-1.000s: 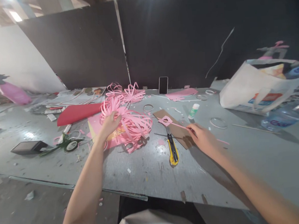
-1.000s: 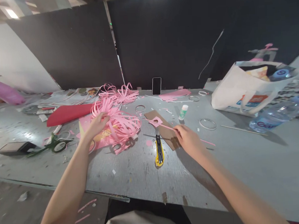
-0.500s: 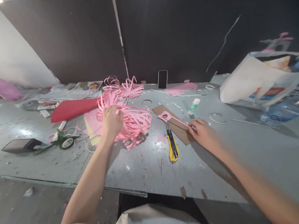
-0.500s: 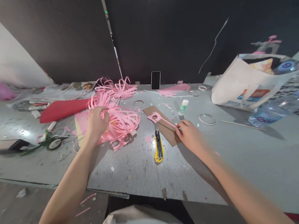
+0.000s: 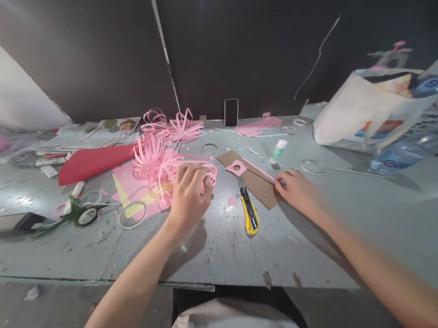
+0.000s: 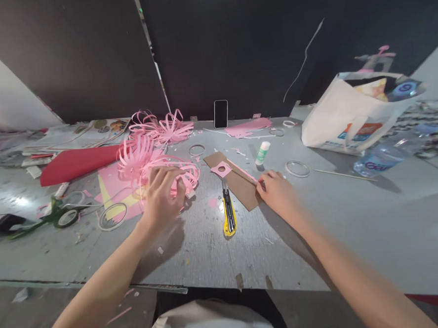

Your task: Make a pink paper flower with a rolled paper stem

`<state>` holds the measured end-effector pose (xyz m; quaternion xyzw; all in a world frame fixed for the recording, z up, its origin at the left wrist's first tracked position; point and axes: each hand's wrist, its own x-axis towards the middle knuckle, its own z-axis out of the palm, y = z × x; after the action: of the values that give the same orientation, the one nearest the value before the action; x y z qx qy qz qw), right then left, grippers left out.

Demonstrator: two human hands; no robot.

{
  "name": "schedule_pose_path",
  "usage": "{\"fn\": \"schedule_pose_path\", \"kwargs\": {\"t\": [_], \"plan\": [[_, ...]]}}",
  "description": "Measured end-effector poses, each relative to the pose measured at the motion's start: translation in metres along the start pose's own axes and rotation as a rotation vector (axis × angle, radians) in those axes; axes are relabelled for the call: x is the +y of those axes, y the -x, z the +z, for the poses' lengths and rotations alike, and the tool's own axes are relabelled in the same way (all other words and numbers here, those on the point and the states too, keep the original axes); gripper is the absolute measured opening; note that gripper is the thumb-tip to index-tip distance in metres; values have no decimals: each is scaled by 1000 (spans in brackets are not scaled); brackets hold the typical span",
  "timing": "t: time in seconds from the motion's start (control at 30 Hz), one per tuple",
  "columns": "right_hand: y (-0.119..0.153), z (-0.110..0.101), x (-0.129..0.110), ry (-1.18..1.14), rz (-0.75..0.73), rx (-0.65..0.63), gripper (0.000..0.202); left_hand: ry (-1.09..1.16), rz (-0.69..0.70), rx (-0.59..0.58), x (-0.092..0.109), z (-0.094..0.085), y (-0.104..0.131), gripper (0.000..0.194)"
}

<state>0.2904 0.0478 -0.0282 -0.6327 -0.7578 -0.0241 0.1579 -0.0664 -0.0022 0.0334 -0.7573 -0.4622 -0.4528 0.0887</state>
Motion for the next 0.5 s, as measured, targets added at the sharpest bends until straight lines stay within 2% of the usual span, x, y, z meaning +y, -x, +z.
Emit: {"fn": "schedule_pose_path", "kwargs": {"t": [0.1,0.2,0.27,0.4,0.5], "plan": [[0,0,1,22,25,-16,17,79,92,-104,16,11,12,24],[0,-1,2,28,19,-37,16,123,244,-337,33,22,26,25],[-1,-1,3,30,18,-46,16,93,289,-487,43,29,35,23],[-2,2,6,54,17,-21,16,-38,215,-629,53,37,44,20],[-2,6,9,73,12,2,16,-213,38,-734,54,36,46,28]]}}
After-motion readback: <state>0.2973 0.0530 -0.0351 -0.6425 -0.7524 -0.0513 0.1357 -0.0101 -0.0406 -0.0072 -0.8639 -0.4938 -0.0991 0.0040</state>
